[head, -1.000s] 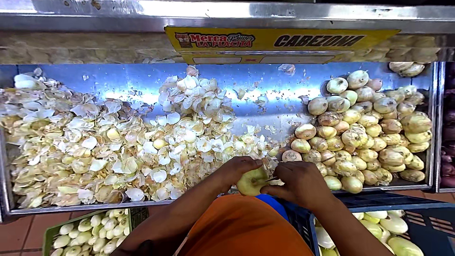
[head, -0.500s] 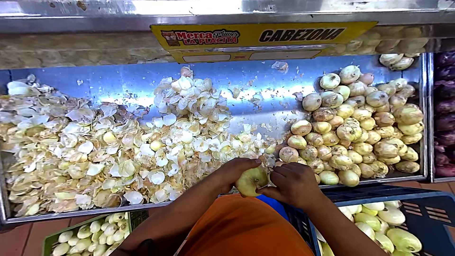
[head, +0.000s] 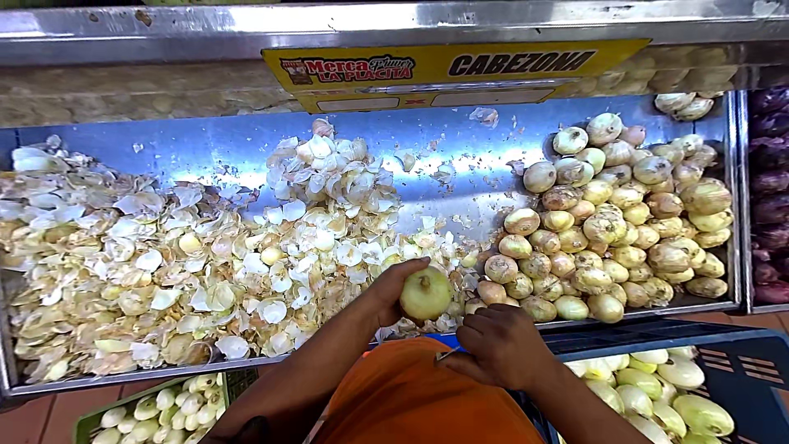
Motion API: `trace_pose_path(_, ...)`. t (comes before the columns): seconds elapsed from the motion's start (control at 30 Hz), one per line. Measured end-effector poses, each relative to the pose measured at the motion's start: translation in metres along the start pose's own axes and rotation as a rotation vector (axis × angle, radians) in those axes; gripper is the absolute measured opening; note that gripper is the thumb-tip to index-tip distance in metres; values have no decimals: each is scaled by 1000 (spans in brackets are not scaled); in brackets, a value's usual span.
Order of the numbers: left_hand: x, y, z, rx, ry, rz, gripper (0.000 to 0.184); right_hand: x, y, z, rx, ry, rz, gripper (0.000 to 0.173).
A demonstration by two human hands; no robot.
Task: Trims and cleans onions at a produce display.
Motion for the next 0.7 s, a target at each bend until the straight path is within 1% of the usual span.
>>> trace_pose_path(0.07,6,-6,-11,-38,13,-19,59,-1,4,-12,-123,45,52,56)
trace_pose_path(0.13,7,-14,-19,-41,24,-39,56,3,9,-30,-267,78,71,51)
trace_pose_path(0.23,5,-21,-23,-42,51,-73,55,7,19,-45,-386,31,93,58)
trace_pose_path(0.37,-3,-19,-22,-48,45,-57,53,7,31,-51,-385,-59,113,63)
trace_pose_path(0.47,-2,-16,-16,-59,55,-49,56,3,34,-54,-382,-96,128,64)
trace_pose_path(0.6,-3,-16,-17,-49,80,-49,54,0,36,-53,-332,-115,128,69)
trace_pose_path(0.7,-6,-15,-18,-44,102,-49,51,0,37,-51,-303,-108,107,68)
Point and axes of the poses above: each hand's wrist, its own y-axis towards the middle knuckle, its own x-axis out of the back of the hand, z = x × y, the point moved 10 cm from there along y, towards the middle knuckle, and after that the axes turned 2 degrees about y, right-handed, at the moved point
